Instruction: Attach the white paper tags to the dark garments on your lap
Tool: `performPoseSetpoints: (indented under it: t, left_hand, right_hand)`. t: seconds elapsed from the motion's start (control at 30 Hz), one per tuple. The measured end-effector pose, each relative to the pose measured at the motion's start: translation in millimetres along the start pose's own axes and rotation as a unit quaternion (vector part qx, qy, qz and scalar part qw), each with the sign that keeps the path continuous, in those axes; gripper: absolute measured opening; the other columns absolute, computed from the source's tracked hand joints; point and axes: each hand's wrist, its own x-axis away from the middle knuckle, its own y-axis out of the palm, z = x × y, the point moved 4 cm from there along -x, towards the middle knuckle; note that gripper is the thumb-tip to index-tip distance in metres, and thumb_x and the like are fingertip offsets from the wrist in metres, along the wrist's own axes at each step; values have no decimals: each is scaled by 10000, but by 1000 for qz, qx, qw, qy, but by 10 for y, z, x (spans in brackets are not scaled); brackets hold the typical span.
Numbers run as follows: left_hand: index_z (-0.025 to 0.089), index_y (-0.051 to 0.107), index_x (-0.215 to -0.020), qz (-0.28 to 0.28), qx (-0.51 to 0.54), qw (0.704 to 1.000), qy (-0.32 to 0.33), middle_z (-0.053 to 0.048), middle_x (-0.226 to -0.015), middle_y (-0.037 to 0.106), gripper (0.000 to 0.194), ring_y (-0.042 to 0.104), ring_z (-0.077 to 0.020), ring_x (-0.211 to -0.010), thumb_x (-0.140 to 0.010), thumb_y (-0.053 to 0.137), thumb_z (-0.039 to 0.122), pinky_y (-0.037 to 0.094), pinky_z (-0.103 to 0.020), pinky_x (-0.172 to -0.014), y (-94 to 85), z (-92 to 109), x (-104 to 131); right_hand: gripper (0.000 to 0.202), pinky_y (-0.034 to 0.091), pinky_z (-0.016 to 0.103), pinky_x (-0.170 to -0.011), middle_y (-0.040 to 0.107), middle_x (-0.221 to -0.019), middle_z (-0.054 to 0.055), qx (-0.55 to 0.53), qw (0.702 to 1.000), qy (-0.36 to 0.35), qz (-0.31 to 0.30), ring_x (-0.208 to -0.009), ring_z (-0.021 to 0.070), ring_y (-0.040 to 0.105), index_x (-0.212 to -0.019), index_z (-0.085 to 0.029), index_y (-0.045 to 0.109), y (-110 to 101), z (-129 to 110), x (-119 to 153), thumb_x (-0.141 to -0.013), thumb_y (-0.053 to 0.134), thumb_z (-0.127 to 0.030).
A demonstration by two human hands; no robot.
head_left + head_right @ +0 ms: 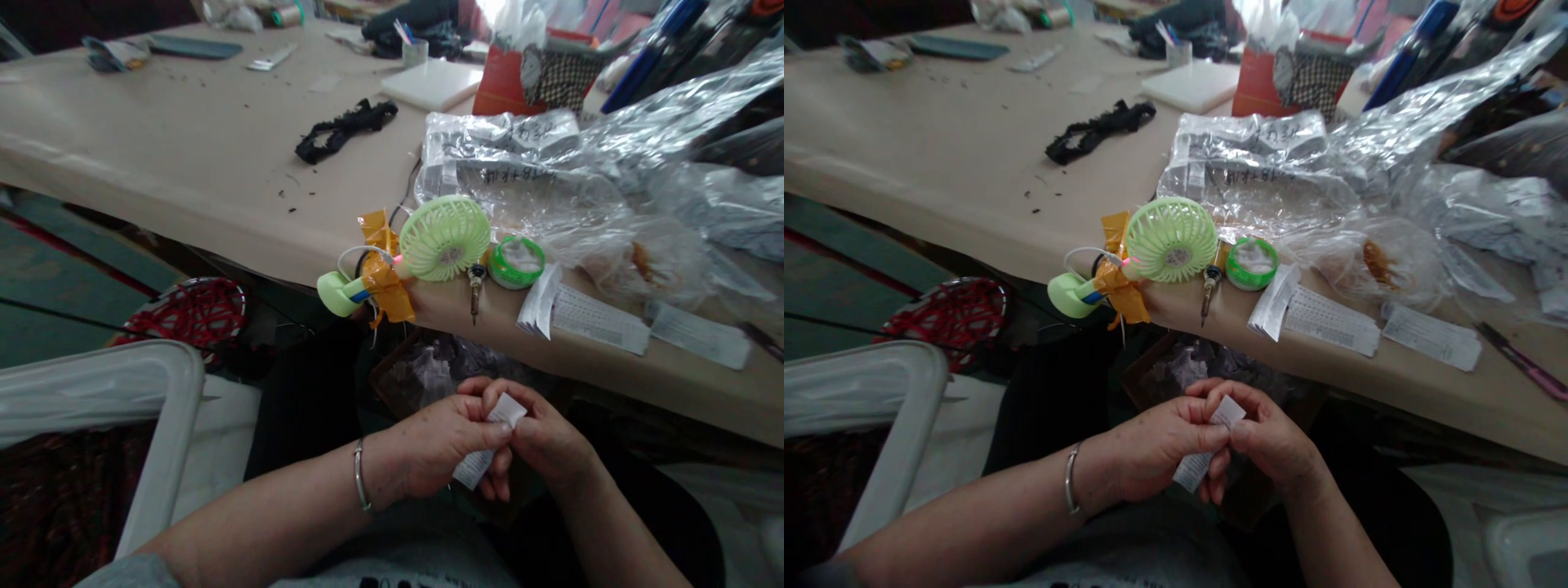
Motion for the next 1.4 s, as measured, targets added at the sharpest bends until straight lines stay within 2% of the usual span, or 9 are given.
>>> performPoseSetpoints:
  t: [0.17,0.33,0.47,0.57,0.67,0.8,0.9,1.0,1.4]
  left_hand:
    - [145,534,-640,27,-20,999,-4,27,-529,533,369,529,-82,-430,-736,668,476,414,-205,-451,-10,-5,-20]
    - [149,541,-648,29,-6,999,24,33,-523,524,337,519,-75,-440,-735,646,457,420,-201,-472,-51,24,-17]
    - [147,555,-675,58,5,997,45,36,-532,520,237,528,-75,-456,-734,640,361,417,-188,-470,-91,79,0]
    - [142,582,-711,76,5,996,38,39,-521,520,164,530,-79,-453,-706,644,294,432,-194,-478,-92,89,1]
    - [141,594,-747,95,6,995,32,41,-519,525,143,541,-88,-450,-675,649,251,431,-197,-472,-98,80,3]
    - [143,556,-694,76,7,995,60,37,-533,511,224,534,-80,-455,-733,634,350,412,-185,-457,-102,90,21]
    - [143,585,-794,81,5,994,79,43,-556,508,281,533,-79,-469,-758,621,420,399,-182,-464,-117,113,45]
    - [143,591,-821,105,-8,991,84,47,-557,501,300,528,-78,-475,-746,629,431,401,-187,-482,-134,140,64]
    - [145,563,-695,157,-113,968,161,6,-600,537,263,501,-97,-561,-831,522,366,391,-222,-566,-242,251,71]
  right_hand:
    - [257,575,325,-619,601,-1234,97,-20,999,13,-27,-829,214,702,-813,-198,623,11,48,-8,-671,747,-373]
    - [373,584,352,-667,662,-1125,87,166,984,-42,47,-834,222,696,-1092,-247,617,-10,-49,20,-775,632,-443]
    - [398,521,395,-907,629,-1182,86,401,876,-207,169,-1051,240,630,-1222,-254,576,18,-250,136,-835,594,-348]
    - [405,495,416,-952,602,-1209,110,527,783,-278,183,-1125,265,584,-1252,-230,566,98,-301,207,-857,580,-318]
    - [384,500,417,-943,614,-1187,111,567,752,-287,176,-1116,263,585,-1252,-225,561,134,-276,231,-877,559,-313]
    - [374,510,379,-913,639,-1151,88,475,814,-249,224,-1045,227,624,-1247,-238,538,84,-255,230,-884,555,-329]
    - [244,547,273,-712,687,-922,38,323,897,-179,243,-787,166,667,-1078,-232,600,21,-217,169,-877,569,-367]
    - [205,511,227,-568,657,-715,1,209,944,-113,229,-615,138,625,-905,-204,622,-15,-155,72,-829,631,-395]
    - [229,440,206,-454,551,-525,-38,169,963,-84,192,-457,105,511,-678,-194,595,120,-285,-174,-770,662,-393]
